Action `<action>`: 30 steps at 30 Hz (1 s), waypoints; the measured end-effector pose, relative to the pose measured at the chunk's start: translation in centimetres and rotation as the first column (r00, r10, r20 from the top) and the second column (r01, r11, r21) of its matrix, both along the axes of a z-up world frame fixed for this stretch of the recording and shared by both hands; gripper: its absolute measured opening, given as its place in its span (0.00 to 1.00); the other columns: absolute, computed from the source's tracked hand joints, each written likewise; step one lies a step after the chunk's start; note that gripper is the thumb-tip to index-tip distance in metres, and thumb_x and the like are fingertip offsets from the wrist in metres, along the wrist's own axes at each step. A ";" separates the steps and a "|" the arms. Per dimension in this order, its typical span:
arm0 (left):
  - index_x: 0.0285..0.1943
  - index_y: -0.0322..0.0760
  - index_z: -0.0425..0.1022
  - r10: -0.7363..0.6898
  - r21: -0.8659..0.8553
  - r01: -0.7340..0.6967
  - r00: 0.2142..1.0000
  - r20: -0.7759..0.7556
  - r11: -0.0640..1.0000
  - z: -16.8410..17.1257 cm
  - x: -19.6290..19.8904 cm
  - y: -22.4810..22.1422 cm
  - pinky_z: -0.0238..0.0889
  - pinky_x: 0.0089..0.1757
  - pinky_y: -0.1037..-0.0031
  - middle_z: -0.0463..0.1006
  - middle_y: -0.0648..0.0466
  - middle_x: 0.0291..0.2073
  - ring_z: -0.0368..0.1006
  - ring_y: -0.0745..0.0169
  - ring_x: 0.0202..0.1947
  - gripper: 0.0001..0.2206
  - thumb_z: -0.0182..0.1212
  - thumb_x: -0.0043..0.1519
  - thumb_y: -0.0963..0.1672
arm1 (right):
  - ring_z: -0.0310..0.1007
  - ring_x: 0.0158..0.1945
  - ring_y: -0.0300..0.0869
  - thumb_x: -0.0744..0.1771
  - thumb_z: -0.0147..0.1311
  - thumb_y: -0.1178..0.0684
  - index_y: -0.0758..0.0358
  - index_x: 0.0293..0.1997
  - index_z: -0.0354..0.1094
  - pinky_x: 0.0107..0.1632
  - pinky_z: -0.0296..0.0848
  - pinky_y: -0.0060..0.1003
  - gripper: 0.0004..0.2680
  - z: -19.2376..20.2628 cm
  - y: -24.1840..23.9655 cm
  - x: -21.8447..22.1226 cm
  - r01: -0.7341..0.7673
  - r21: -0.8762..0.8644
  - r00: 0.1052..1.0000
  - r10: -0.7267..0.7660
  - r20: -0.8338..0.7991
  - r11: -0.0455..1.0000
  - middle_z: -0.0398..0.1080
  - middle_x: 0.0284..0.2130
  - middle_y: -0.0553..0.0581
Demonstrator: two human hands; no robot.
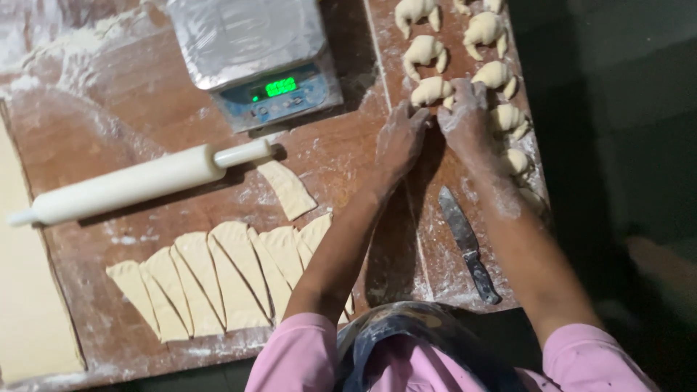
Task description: Weighing, cutting, and rolling dough into croissant shapes on a floured wooden table.
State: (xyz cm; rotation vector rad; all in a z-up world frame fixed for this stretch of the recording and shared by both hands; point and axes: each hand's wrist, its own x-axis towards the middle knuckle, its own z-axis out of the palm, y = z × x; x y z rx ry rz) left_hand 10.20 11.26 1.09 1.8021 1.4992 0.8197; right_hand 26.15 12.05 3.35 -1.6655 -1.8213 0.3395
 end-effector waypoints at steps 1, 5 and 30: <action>0.54 0.40 0.72 0.018 0.002 -0.018 1.000 -0.002 1.000 0.8 -0.4 -0.5 0.67 0.49 0.52 0.74 0.44 0.47 0.72 0.39 0.51 0.09 0.58 0.70 0.47 | 0.67 0.54 0.65 0.64 0.63 0.63 0.68 0.60 0.64 0.57 0.70 0.55 0.18 0.2 -0.3 0.8 -0.018 0.002 1.000 0.018 -0.002 1.000 0.66 0.50 0.71; 0.59 0.43 0.75 -0.217 0.036 0.221 0.973 -0.073 0.975 3.6 -6.2 -4.5 0.67 0.48 0.54 0.74 0.43 0.47 0.72 0.40 0.50 0.14 0.57 0.64 0.43 | 0.68 0.51 0.62 0.66 0.64 0.61 0.70 0.60 0.64 0.54 0.69 0.54 0.17 2.5 -3.7 -0.2 -0.125 0.042 0.991 0.123 0.044 0.991 0.67 0.49 0.70; 0.49 0.35 0.73 0.074 0.342 0.063 0.924 -0.374 0.938 -7.3 -21.4 -17.8 0.58 0.49 0.46 0.74 0.36 0.45 0.68 0.34 0.49 0.12 0.51 0.58 0.40 | 0.74 0.44 0.42 0.66 0.59 0.56 0.65 0.58 0.68 0.44 0.75 0.34 0.14 5.3 -28.8 -9.6 -0.390 -0.359 0.893 0.254 -0.371 0.848 0.71 0.46 0.60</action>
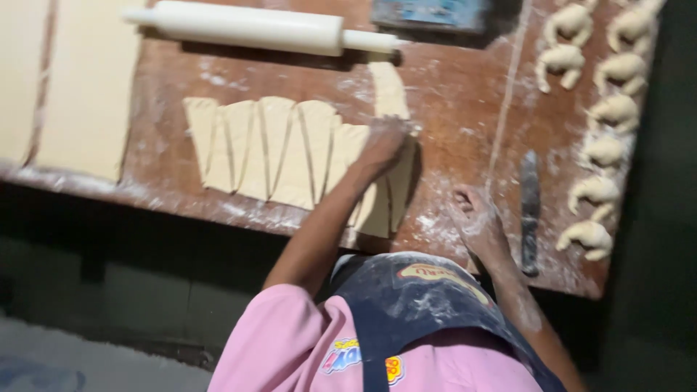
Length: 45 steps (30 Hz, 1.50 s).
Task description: Weighing, cutting, and rolling dough into croissant shapes on a floured wooden table.
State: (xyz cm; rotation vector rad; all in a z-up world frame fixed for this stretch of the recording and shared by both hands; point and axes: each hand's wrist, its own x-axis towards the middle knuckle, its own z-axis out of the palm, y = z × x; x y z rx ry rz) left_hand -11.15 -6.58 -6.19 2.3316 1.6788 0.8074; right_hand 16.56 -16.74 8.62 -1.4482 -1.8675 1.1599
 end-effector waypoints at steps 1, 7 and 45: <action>0.49 0.35 0.73 0.035 0.009 -0.034 0.999 -0.011 0.999 1.8 0.7 -0.2 0.58 0.49 0.46 0.74 0.36 0.45 0.68 0.34 0.49 0.12 0.51 0.58 0.40 | 0.74 0.44 0.42 0.66 0.59 0.56 0.65 0.58 0.68 0.44 0.75 0.34 0.14 -0.6 -0.3 -0.3 -0.034 0.009 0.999 0.035 -0.011 0.999 0.71 0.46 0.60; 0.44 0.33 0.68 0.043 -0.146 -0.012 0.977 0.209 0.989 7.6 2.0 -2.6 0.62 0.44 0.50 0.75 0.38 0.38 0.72 0.35 0.42 0.05 0.51 0.65 0.42 | 0.76 0.42 0.42 0.66 0.59 0.56 0.64 0.57 0.70 0.45 0.75 0.35 0.13 -3.5 -1.3 -1.8 -0.048 0.016 0.999 0.047 0.026 0.999 0.73 0.45 0.59; 0.57 0.39 0.74 0.065 -0.177 -0.046 0.993 0.103 0.983 3.3 -8.1 3.7 0.67 0.49 0.57 0.74 0.42 0.49 0.71 0.40 0.52 0.22 0.61 0.53 0.49 | 0.75 0.29 0.46 0.66 0.57 0.53 0.59 0.42 0.70 0.35 0.72 0.42 0.05 -2.3 1.6 -7.2 0.252 0.091 0.915 -0.268 0.302 0.963 0.73 0.25 0.56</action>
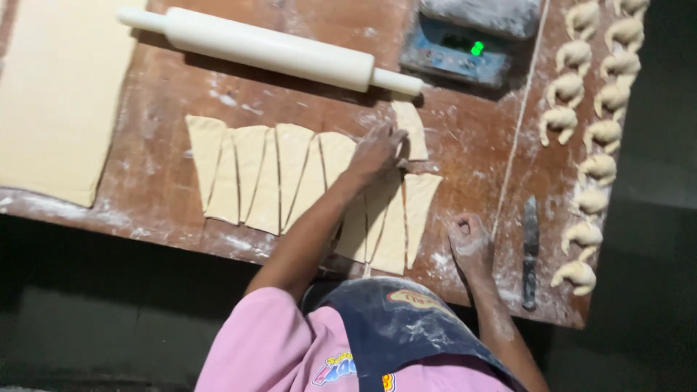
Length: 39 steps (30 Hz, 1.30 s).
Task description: Weighing, cutting, and rolling dough into croissant shapes on a floured wooden table.
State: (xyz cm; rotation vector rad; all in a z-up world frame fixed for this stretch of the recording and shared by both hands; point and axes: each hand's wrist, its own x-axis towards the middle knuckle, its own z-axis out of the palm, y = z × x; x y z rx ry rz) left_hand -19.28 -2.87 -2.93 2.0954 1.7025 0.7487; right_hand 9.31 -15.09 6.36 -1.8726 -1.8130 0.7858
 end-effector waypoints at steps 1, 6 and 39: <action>0.57 0.39 0.74 -0.015 -0.012 0.015 1.000 0.009 1.000 -0.4 1.3 -0.2 0.67 0.49 0.57 0.74 0.42 0.49 0.71 0.40 0.52 0.22 0.61 0.53 0.49 | 0.75 0.29 0.46 0.66 0.57 0.53 0.59 0.42 0.70 0.35 0.72 0.42 0.05 0.2 -0.6 0.3 0.015 -0.012 1.000 -0.015 0.009 1.000 0.73 0.25 0.56; 0.48 0.40 0.75 0.005 0.280 0.023 0.995 -0.099 0.960 2.7 3.2 0.6 0.65 0.43 0.47 0.72 0.36 0.48 0.70 0.34 0.47 0.14 0.60 0.55 0.47 | 0.73 0.24 0.41 0.67 0.57 0.54 0.60 0.43 0.71 0.29 0.70 0.39 0.05 0.5 0.5 0.6 0.011 -0.054 0.996 -0.016 -0.085 0.998 0.71 0.22 0.54; 0.57 0.29 0.70 -0.069 -0.041 0.061 0.971 -0.229 0.997 3.1 -0.2 -6.5 0.47 0.63 0.40 0.72 0.37 0.55 0.66 0.38 0.59 0.12 0.48 0.66 0.40 | 0.74 0.43 0.42 0.74 0.53 0.56 0.67 0.53 0.70 0.40 0.79 0.34 0.06 8.3 12.9 -5.3 -0.216 0.313 0.937 0.286 -0.198 0.925 0.73 0.44 0.59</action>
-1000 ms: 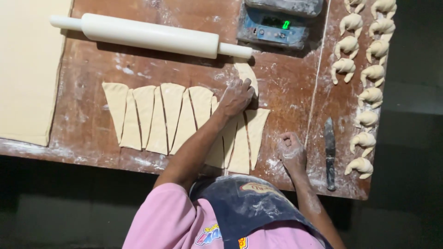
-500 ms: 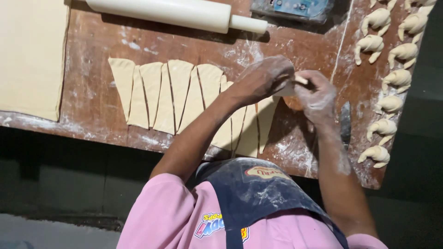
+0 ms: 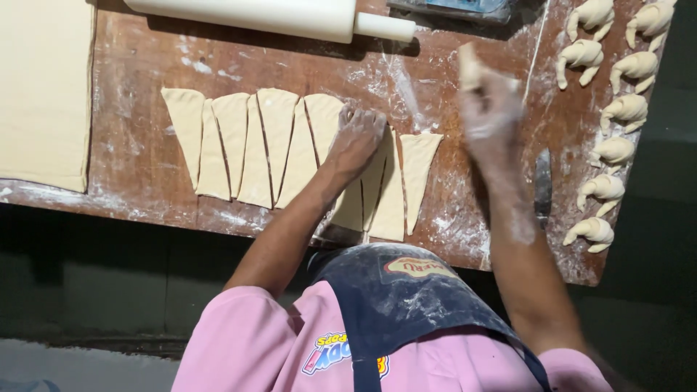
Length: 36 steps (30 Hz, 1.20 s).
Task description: Weighing, cutting, and rolling dough into croissant shapes on a floured wooden table.
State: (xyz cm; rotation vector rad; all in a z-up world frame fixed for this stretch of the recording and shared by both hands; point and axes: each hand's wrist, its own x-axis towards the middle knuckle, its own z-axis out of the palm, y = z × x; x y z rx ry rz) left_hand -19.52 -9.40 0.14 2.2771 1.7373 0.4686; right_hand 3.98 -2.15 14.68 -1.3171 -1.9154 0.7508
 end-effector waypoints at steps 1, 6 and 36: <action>0.57 0.29 0.70 0.000 0.002 0.000 1.000 -0.001 1.000 1.2 -0.2 0.2 0.47 0.63 0.40 0.72 0.37 0.55 0.66 0.38 0.59 0.12 0.48 0.66 0.40 | 0.74 0.43 0.42 0.74 0.53 0.56 0.67 0.53 0.70 0.40 0.79 0.34 0.06 -1.5 -0.8 -0.3 0.000 0.002 1.000 0.000 -0.001 1.000 0.73 0.44 0.59; 0.46 0.33 0.73 0.045 -0.207 -0.017 0.990 0.132 0.978 2.3 -1.2 1.7 0.50 0.55 0.42 0.71 0.35 0.50 0.63 0.31 0.58 0.13 0.62 0.53 0.43 | 0.76 0.43 0.45 0.70 0.56 0.55 0.65 0.53 0.73 0.45 0.80 0.39 0.08 -5.7 -4.2 -1.5 -0.047 -0.175 0.991 0.068 0.116 0.983 0.75 0.45 0.63; 0.58 0.42 0.78 0.002 -0.129 0.169 0.600 0.800 0.977 23.5 -1.0 10.2 0.75 0.50 0.70 0.83 0.52 0.52 0.81 0.60 0.49 0.15 0.66 0.62 0.39 | 0.77 0.39 0.39 0.69 0.57 0.50 0.64 0.46 0.74 0.46 0.77 0.36 0.08 -0.3 -1.6 -0.2 -0.432 -0.455 0.753 0.033 -0.657 0.779 0.78 0.38 0.56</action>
